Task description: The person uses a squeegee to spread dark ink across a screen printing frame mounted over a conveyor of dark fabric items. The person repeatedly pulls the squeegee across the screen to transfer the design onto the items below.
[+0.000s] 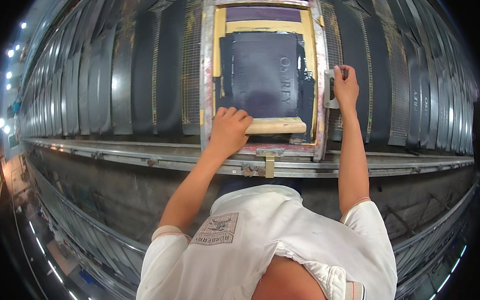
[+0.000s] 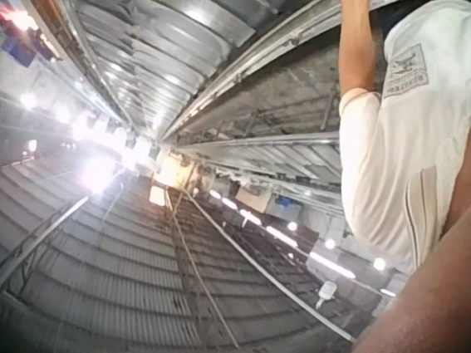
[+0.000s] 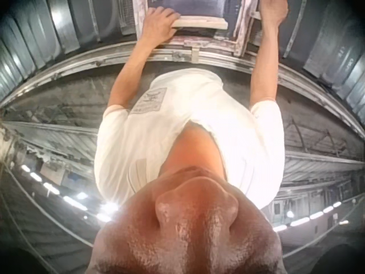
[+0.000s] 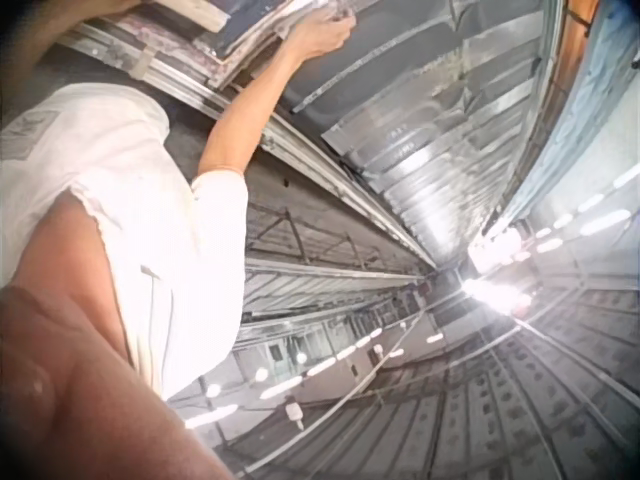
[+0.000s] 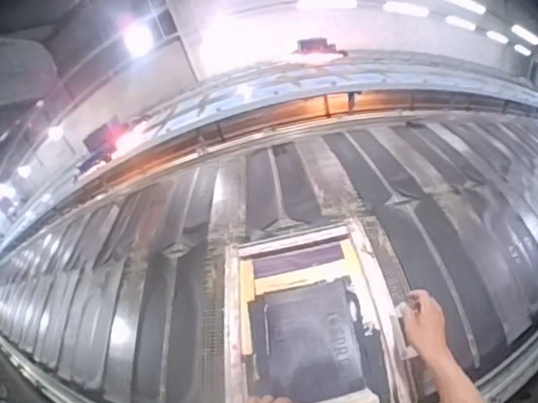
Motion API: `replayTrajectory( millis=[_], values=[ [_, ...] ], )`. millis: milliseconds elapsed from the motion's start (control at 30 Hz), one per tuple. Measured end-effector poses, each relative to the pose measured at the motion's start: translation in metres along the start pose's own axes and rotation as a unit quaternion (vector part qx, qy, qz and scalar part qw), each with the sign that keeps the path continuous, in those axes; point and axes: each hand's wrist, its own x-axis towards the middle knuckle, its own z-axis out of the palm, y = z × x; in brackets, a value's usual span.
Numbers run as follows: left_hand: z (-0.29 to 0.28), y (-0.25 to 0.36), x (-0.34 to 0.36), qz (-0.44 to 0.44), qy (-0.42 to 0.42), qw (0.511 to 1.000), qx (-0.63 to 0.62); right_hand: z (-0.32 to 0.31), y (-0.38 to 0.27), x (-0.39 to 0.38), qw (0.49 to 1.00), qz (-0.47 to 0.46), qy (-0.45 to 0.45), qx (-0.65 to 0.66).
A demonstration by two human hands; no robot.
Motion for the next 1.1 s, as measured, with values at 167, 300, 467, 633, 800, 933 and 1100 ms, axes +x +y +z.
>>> replayTrajectory(
  millis=[167,300,467,633,800,933,1100],
  values=[
    [0.026,0.004,-0.003,0.019,-0.001,1.000,-0.012,-0.007,0.040,0.007,0.997,-0.066,0.032,-0.022],
    [0.015,0.019,-0.009,-0.002,0.084,0.996,-0.042,-0.041,0.001,0.019,0.988,-0.092,0.014,0.126],
    [0.004,0.000,-0.010,-0.004,0.069,0.997,-0.014,-0.011,0.018,0.021,0.983,-0.099,0.019,0.154],
    [-0.015,0.008,-0.027,-0.023,0.070,0.997,0.020,0.018,0.019,-0.006,0.987,-0.118,0.034,0.106],
    [-0.002,0.024,-0.032,-0.013,0.063,0.997,0.041,0.052,0.035,0.003,0.969,-0.077,0.051,0.228],
    [0.010,0.026,-0.052,-0.010,0.042,0.998,0.035,0.046,0.040,0.002,0.975,-0.038,0.019,0.218],
    [0.017,0.028,-0.063,0.026,0.017,0.999,0.037,0.045,0.044,0.015,0.978,-0.071,0.057,0.187]
  ],
)
